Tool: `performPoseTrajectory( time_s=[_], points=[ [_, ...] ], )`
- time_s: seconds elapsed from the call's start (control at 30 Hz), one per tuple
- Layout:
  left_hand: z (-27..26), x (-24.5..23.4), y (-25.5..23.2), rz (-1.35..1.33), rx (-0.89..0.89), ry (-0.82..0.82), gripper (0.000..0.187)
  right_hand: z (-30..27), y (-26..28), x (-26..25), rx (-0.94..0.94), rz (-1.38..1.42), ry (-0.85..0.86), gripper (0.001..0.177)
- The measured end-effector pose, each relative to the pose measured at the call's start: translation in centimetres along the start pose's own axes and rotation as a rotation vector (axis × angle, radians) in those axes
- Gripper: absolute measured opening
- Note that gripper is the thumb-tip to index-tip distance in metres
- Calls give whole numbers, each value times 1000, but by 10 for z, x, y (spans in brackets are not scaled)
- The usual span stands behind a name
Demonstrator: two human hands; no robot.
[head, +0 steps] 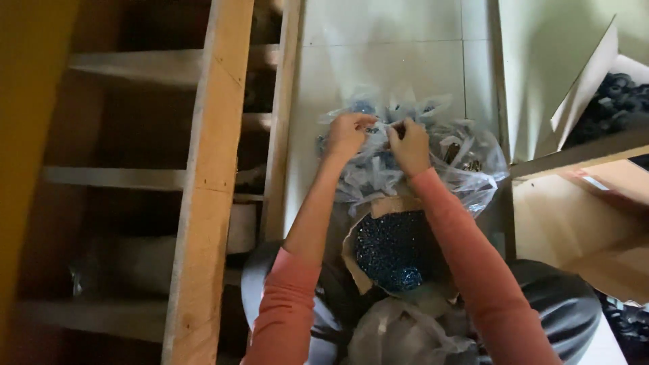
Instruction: Packaging small blue items into individual plastic bags while sitting on the floor.
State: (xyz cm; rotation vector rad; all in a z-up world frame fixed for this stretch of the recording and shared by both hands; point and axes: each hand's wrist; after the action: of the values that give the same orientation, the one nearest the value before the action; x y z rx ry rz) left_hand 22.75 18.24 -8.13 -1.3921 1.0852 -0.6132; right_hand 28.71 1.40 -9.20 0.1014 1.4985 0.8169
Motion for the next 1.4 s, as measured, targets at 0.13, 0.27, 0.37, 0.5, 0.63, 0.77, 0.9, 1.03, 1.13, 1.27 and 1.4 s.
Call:
performPoseTrajectory(
  time_s=[0.13, 0.27, 0.37, 0.5, 0.63, 0.77, 0.9, 1.03, 1.13, 1.27, 1.4],
  points=[
    [-54, -24, -85, 187, -8, 34, 43, -17, 10, -60, -14, 142, 88, 25],
    [-138, -32, -158, 394, 90, 125, 39, -79, 24, -151, -160, 73, 121, 28],
    [-224, -24, -158, 275, 234, 211, 31, -164, 53, -236, -205, 21, 243, 27],
    [-343, -20, -148, 74, 183, 549, 25, -263, 57, -280, -237, 78, 577, 24],
    [-423, 9, -101, 53, 32, 721, 31, -350, 53, -247, -303, 127, 754, 21],
    [-460, 35, -22, 423, 129, 518, 30, -405, 35, -188, -338, -319, 460, 31],
    [-497, 32, -42, 555, 278, 352, 18, -440, 1, -151, -137, -54, 325, 47],
    [-518, 49, -40, 408, 277, 303, 20, -463, -2, -145, -125, -148, 209, 35],
    [-523, 70, -25, 554, -104, 30, 42, -473, -8, -141, -174, -350, 186, 36],
    [-528, 57, -10, 461, 274, 138, 18, -483, -8, -135, -93, -264, 204, 39],
    [-536, 56, -41, 388, 170, 102, 23, -487, 0, -144, -210, -421, 102, 38]
  ],
)
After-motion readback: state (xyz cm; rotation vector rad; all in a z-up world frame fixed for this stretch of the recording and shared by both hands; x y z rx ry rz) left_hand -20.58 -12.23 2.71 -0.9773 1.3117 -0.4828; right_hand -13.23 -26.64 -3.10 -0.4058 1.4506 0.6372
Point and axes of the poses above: each hand's wrist, its own z-axis towards the middle knuckle, its own x-axis out of the palm, y = z × x, and after that the axes turned 15 degrees about -z, right-handed
